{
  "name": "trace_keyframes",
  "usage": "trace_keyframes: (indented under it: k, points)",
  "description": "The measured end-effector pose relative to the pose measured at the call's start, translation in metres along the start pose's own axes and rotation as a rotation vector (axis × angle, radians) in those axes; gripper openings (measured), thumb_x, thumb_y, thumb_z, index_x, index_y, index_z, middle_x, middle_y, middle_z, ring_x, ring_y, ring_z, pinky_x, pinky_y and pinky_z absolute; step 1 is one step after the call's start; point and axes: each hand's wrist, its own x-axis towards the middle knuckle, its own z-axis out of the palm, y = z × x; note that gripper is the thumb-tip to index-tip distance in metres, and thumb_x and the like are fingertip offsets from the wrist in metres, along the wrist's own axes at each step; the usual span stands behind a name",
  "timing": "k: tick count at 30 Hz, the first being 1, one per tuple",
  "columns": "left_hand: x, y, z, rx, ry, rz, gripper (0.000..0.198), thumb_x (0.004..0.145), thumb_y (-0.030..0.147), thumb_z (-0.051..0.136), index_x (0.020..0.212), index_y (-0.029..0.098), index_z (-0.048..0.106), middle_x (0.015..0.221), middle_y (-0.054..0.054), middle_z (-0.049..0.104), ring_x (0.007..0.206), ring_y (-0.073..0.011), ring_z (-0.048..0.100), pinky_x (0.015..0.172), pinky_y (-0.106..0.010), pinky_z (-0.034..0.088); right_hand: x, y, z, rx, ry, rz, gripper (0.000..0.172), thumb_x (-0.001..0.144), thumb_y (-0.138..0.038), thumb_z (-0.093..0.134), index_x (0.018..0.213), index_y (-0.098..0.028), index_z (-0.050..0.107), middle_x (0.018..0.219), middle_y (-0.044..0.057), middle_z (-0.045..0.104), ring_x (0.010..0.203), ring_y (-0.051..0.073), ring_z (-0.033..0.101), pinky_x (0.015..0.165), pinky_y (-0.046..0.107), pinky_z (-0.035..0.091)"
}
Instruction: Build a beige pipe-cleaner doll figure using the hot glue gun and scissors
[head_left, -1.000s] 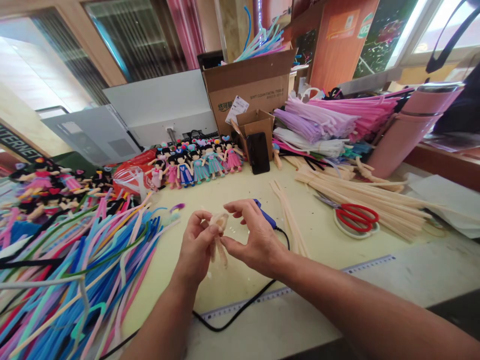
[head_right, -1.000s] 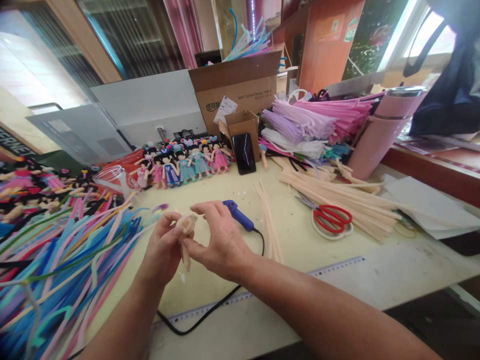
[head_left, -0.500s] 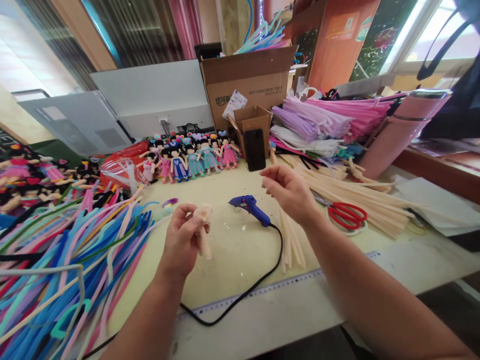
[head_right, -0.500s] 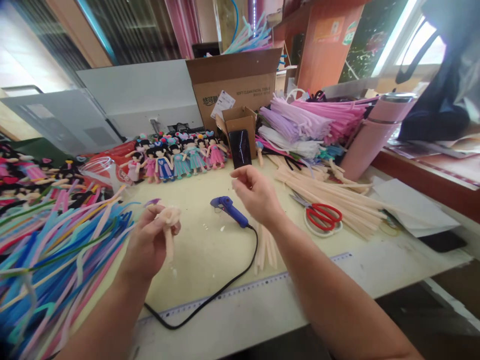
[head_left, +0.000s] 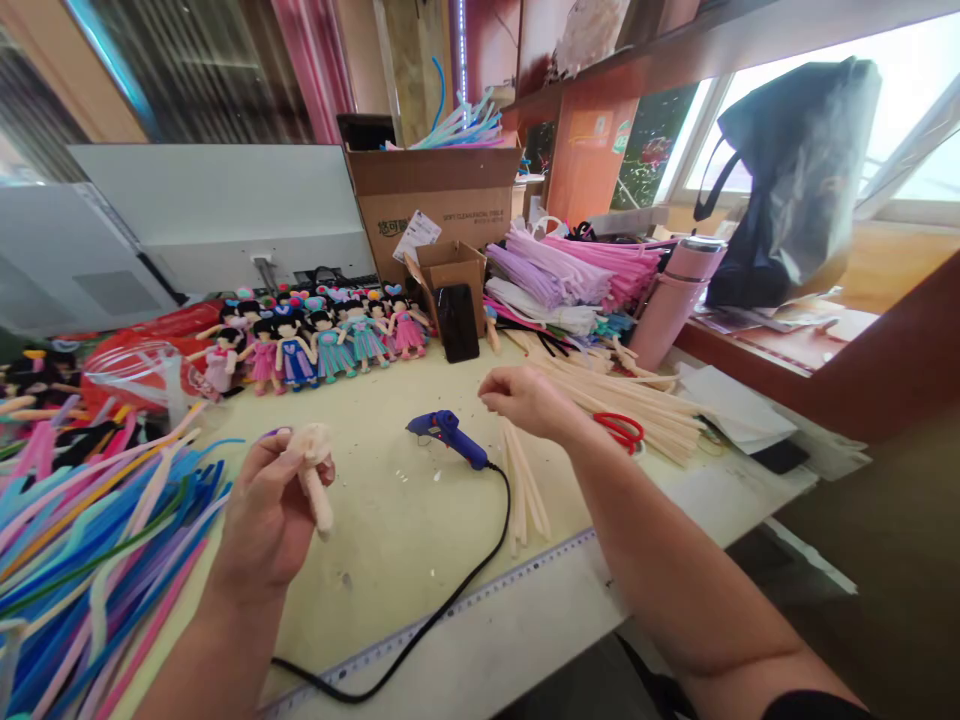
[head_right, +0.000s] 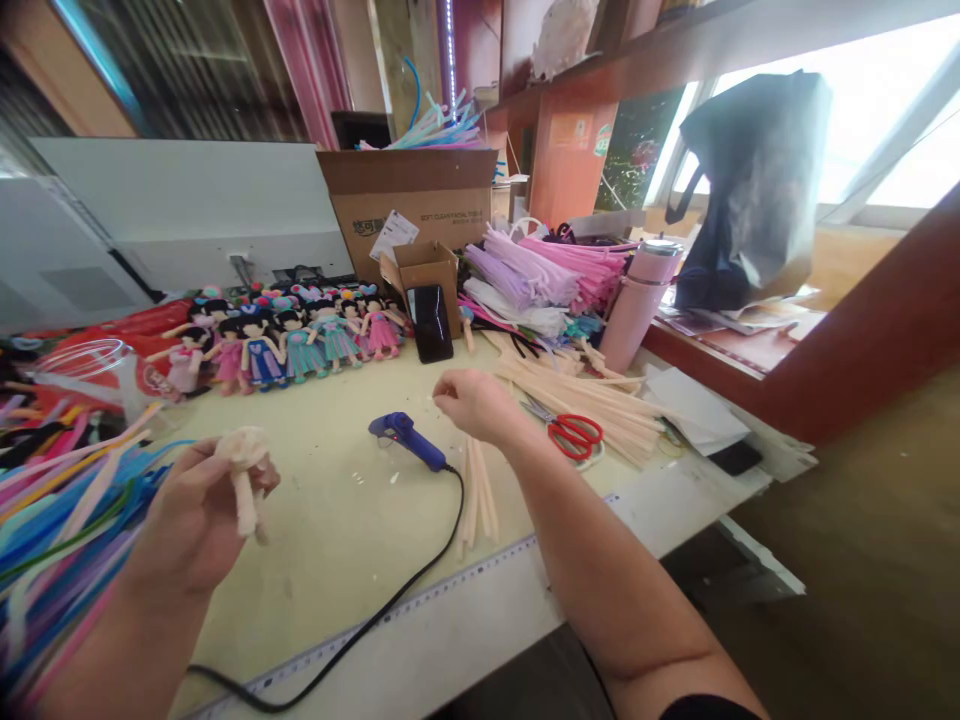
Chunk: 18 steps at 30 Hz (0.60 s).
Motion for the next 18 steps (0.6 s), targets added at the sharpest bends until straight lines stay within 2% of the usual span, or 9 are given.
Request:
trace_keyframes:
  k: [2,5,7,12,14,18]
  points:
    - [-0.001,0.001,0.0,-0.021,0.004,-0.001,0.026,0.056,0.02,0.08,0.07,0.02,0.058,0.063,0.004,0.062,0.052,-0.01,0.052,0.048,-0.021,0.044,-0.008,0.01,-0.02,-0.306,-0.053,0.045,0.021,0.088,-0.021,0.053,0.1,-0.021,0.071,0.091,0.003,0.073,0.083,0.015,0.064,0.073,0.025,0.045]
    - [-0.003,0.003,0.001,-0.033,0.015,0.011,0.023,0.057,0.021,0.078,0.069,0.02,0.059,0.061,0.003,0.062,0.051,-0.0103,0.053,0.048,-0.02,0.045,-0.026,0.032,-0.046,-0.48,-0.078,0.192,0.027,0.083,-0.016,0.055,0.105,-0.02,0.071,0.097,0.008,0.074,0.089,0.021,0.066,0.074,0.029,0.045]
    - [-0.005,0.005,0.002,-0.048,0.011,0.019,0.023,0.056,0.021,0.078,0.069,0.019,0.059,0.061,0.003,0.062,0.052,-0.01,0.054,0.049,-0.019,0.045,-0.04,0.047,-0.053,-0.582,-0.106,0.296,0.027,0.08,-0.014,0.058,0.104,-0.017,0.071,0.099,0.013,0.074,0.092,0.026,0.067,0.074,0.032,0.045]
    - [-0.013,0.008,0.007,-0.073,0.007,0.051,0.027,0.054,0.023,0.078,0.069,0.019,0.057,0.062,0.003,0.063,0.052,-0.0093,0.054,0.05,-0.019,0.044,-0.062,0.071,-0.041,-0.711,-0.182,0.378,0.027,0.085,-0.01,0.053,0.106,-0.008,0.07,0.107,0.023,0.072,0.101,0.033,0.067,0.077,0.036,0.044]
    - [-0.016,0.008,0.007,-0.07,-0.001,0.044,0.028,0.055,0.024,0.079,0.07,0.019,0.055,0.06,0.004,0.061,0.051,-0.0091,0.054,0.05,-0.019,0.043,-0.065,0.075,-0.034,-0.725,-0.182,0.381,0.03,0.089,-0.009,0.045,0.109,-0.007,0.068,0.106,0.023,0.071,0.099,0.032,0.068,0.076,0.036,0.043]
    - [-0.018,0.009,0.005,-0.097,-0.021,0.049,0.029,0.058,0.027,0.078,0.072,0.019,0.054,0.062,0.005,0.061,0.053,-0.0082,0.054,0.052,-0.019,0.042,-0.067,0.082,-0.032,-0.732,-0.158,0.37,0.022,0.089,-0.012,0.049,0.098,-0.011,0.069,0.098,0.019,0.072,0.092,0.029,0.068,0.072,0.034,0.044]
